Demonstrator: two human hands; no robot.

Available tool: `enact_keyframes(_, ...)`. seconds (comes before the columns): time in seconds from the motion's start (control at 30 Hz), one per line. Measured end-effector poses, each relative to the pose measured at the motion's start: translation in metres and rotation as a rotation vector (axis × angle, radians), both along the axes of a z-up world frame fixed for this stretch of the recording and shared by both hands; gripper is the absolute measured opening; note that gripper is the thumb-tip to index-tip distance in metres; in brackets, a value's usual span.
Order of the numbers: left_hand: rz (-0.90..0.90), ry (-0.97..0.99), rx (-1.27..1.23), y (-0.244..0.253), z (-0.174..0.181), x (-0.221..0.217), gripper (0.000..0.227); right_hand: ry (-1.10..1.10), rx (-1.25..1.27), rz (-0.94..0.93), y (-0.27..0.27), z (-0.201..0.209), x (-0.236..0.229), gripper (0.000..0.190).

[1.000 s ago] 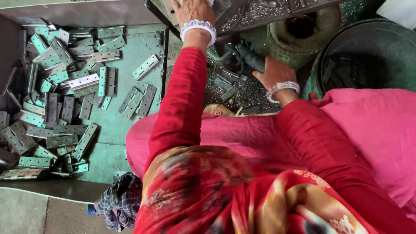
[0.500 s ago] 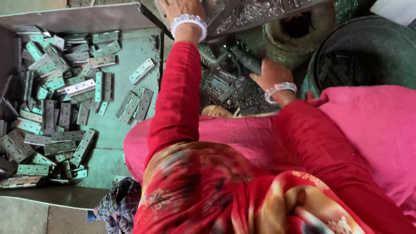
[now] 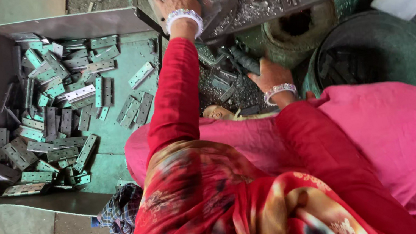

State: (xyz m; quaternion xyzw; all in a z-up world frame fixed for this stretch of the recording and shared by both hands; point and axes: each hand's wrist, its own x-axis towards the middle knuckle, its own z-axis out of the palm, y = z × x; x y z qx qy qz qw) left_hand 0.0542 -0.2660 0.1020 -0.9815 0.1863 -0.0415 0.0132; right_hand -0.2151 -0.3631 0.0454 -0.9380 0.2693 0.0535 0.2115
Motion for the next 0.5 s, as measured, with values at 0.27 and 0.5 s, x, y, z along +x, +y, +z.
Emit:
enact_keyframes(0.27, -0.1, -0.075, -0.047, 0.019, 0.003, -0.004, 0.045, -0.089, 0.031, 0.007, 0.003, -0.016, -0.007, 0.049)
enact_keyframes(0.5, -0.264, -0.108, -0.104, 0.043, 0.01, -0.058, 0.045, -0.262, -0.154, 0.093, 0.009, 0.002, 0.01, 0.046)
